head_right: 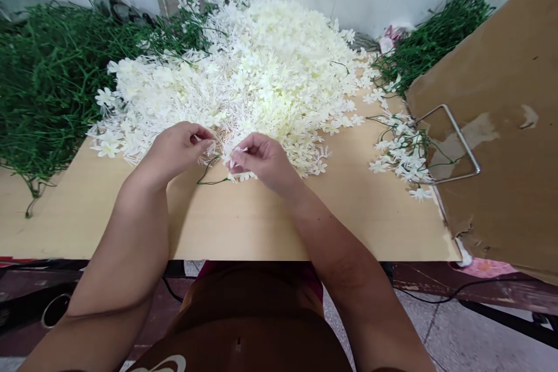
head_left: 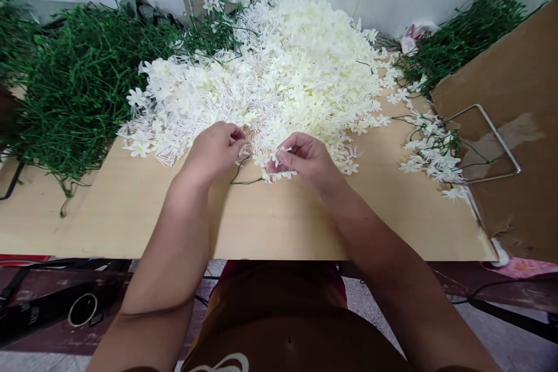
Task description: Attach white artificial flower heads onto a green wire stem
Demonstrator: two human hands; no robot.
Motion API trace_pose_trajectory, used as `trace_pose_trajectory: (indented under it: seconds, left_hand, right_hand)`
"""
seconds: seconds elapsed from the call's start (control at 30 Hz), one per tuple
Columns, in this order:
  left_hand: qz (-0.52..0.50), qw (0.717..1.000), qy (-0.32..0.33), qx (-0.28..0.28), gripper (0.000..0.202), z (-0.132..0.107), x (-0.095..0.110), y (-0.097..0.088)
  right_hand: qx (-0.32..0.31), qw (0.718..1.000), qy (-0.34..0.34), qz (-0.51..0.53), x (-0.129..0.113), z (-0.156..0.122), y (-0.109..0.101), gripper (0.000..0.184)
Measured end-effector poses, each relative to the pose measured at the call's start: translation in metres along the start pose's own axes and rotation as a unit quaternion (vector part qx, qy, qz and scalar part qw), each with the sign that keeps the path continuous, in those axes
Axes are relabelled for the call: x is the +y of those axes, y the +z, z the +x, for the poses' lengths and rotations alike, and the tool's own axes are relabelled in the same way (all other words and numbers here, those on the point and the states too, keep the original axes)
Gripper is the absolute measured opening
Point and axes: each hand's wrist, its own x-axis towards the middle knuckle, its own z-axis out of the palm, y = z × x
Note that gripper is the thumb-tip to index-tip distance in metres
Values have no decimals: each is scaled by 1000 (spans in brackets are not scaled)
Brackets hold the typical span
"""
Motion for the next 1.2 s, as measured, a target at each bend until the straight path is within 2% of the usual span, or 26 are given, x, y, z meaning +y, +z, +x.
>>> trace_pose_trajectory:
  seconds: [0.1, 0.17, 0.3, 0.53, 0.63, 0.7, 0.83, 0.9, 1.03, 1.2]
  left_hand:
    - [20, 998, -4, -61, 7, -1, -5, -1]
    - [15, 996, -4, -83, 6, -1, -7, 1]
    - [11, 996, -10, -89, 5, 1, -11, 6]
    - [-5, 998, -14, -68, 3, 2, -12, 3]
    - [-12, 998, -41, -51, 20, -1, -14, -4]
    - [-7, 997, -49, -62, 27, -2, -19, -7]
    - [-4, 991, -52, -122, 25, 0, -27, -4]
    - [-5, 992, -45, -122, 21, 0, -26, 0]
    - [35, 992, -48, -113, 11, 1, -12, 3]
    - [90, 979, -72, -169, 16, -1, 3, 2]
  right_hand:
    - [-136, 989, 57, -12, 6, -3, 3, 31]
    - [-157, 985, 57, -53, 13, -1, 4, 28]
    - [-99, 986, 21, -133, 22, 4, -2, 28]
    - [-11, 991, -3, -136, 20, 9, -9, 30]
    - [18, 993, -18, -119, 21, 11, -10, 33]
    - [34, 993, -25, -113, 23, 13, -11, 33]
    - [40, 992, -23, -121, 26, 13, -8, 34]
    - [33, 991, -16, -127, 26, 11, -6, 33]
    - [16, 991, -13, -131, 26, 9, -3, 30]
    - [37, 991, -18, -127, 26, 10, -4, 35]
